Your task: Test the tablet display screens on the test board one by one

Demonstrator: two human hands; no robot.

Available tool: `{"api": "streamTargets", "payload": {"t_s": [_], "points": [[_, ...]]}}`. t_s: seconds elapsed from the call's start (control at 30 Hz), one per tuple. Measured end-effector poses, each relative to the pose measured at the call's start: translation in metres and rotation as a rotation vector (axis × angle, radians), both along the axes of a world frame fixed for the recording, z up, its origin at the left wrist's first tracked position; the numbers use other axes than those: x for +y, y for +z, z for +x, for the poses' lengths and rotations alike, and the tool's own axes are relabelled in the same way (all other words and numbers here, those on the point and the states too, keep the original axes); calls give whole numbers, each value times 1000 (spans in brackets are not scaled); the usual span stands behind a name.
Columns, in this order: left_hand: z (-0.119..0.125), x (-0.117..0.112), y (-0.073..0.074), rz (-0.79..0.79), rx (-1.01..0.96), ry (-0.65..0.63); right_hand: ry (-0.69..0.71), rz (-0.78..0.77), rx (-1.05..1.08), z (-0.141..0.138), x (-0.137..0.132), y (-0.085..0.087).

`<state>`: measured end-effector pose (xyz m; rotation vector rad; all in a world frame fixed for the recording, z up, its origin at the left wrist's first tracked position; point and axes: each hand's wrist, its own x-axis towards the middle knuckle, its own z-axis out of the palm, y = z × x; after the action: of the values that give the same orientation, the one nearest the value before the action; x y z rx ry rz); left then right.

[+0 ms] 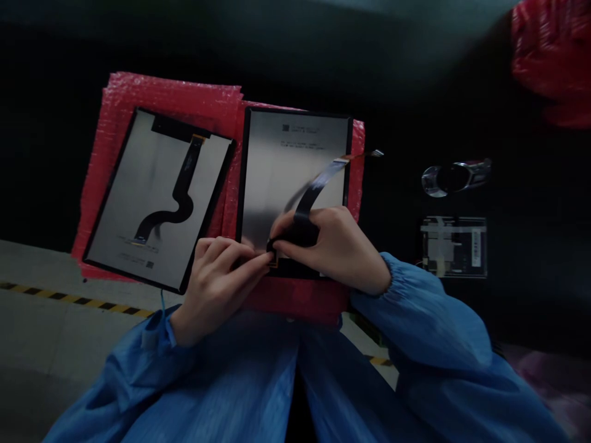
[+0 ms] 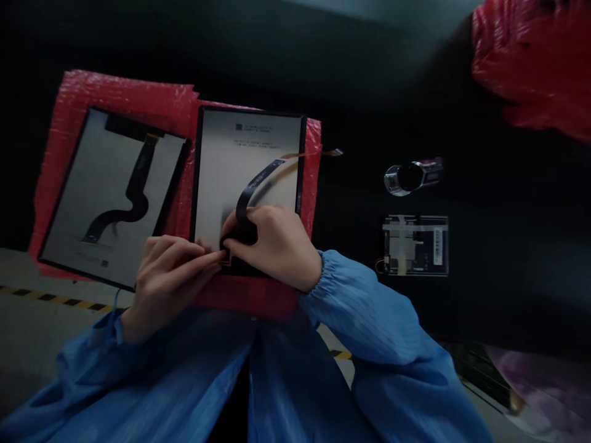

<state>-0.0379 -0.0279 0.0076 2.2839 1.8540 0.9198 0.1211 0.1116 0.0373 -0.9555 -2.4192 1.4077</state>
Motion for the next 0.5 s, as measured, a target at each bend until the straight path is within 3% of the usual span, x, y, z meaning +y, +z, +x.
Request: {"api": "streamTargets", "payload": {"t_s": [0.13, 0.5], "points": [[0, 1, -1, -10, -39, 45, -5, -5, 35, 0, -1, 0], [-1, -1, -2, -27, 3, -38, 43, -39, 5, 0, 3, 1]]}}
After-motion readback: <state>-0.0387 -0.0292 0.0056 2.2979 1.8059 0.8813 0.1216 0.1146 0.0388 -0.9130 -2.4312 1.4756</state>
